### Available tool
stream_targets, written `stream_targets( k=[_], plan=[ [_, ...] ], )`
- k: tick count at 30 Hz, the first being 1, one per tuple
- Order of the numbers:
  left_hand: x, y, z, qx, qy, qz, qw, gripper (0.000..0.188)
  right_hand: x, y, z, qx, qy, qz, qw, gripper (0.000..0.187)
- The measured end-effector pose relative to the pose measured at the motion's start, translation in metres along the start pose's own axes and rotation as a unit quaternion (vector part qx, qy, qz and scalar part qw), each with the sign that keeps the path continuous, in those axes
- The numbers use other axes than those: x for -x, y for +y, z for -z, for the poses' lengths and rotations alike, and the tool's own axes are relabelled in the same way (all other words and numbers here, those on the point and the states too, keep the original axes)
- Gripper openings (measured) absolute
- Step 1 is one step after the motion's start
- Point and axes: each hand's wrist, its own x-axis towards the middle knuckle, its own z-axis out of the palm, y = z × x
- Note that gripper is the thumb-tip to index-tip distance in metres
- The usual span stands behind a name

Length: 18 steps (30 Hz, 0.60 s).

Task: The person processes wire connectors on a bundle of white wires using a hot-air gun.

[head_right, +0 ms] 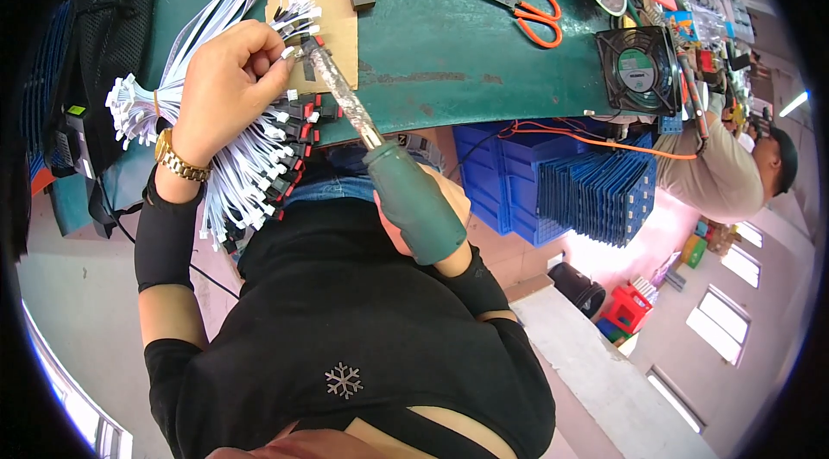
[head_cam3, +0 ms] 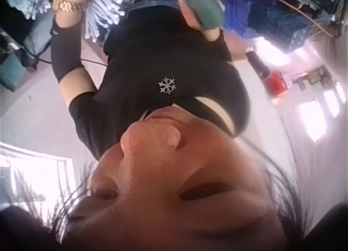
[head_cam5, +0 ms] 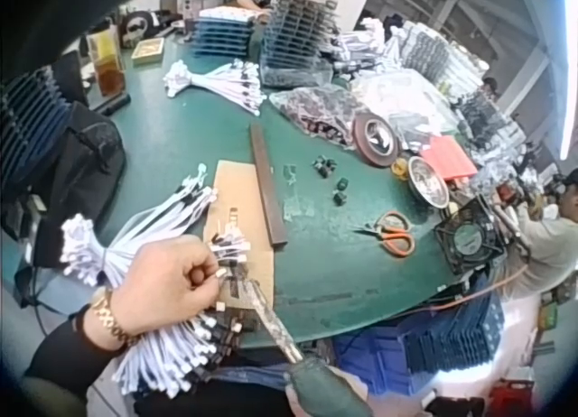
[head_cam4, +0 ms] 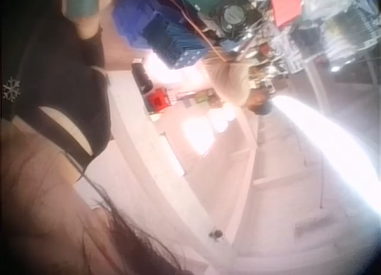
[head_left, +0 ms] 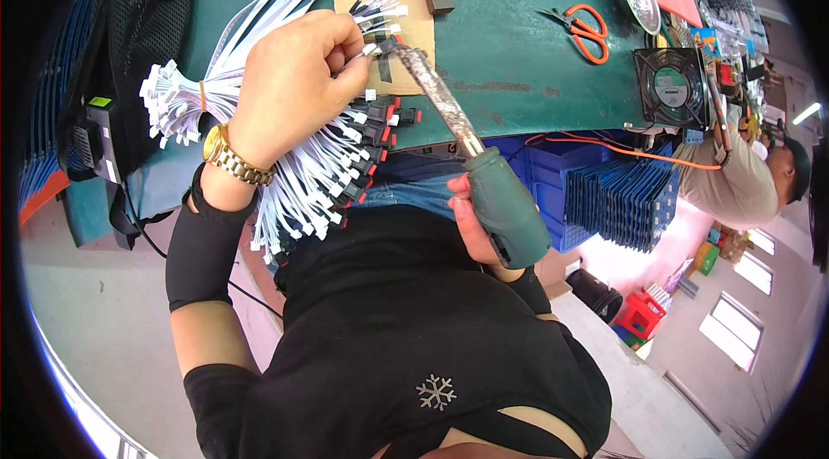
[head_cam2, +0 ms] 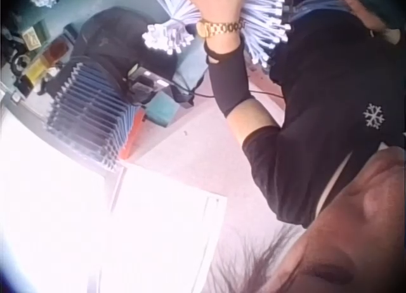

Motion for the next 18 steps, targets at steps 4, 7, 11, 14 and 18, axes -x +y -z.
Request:
stream_targets(
  k=[4,7,11,14,18],
  plan=[
    [0.001,0.000,0.000,-0.001,-0.001,0.002,1.000,0.010,-0.005,-0.005,0.006,-0.003,-0.012,0.005,1.000,0.023],
    [0.001,0.000,-0.001,0.000,-0.001,0.005,1.000,0.010,-0.007,-0.009,0.003,0.024,0.028,-0.048,0.998,0.027],
    [0.000,0.001,0.000,-0.004,-0.005,0.008,1.000,0.011,-0.004,-0.003,0.002,0.000,0.038,-0.041,0.998,0.028],
    [0.000,0.001,0.000,-0.006,-0.006,0.002,1.000,0.011,0.001,0.006,0.004,-0.043,-0.019,-0.010,0.999,0.022],
    [0.000,0.002,0.000,-0.003,-0.008,0.015,1.000,0.011,0.000,0.003,0.007,-0.034,-0.011,-0.012,0.999,0.023]
  ],
)
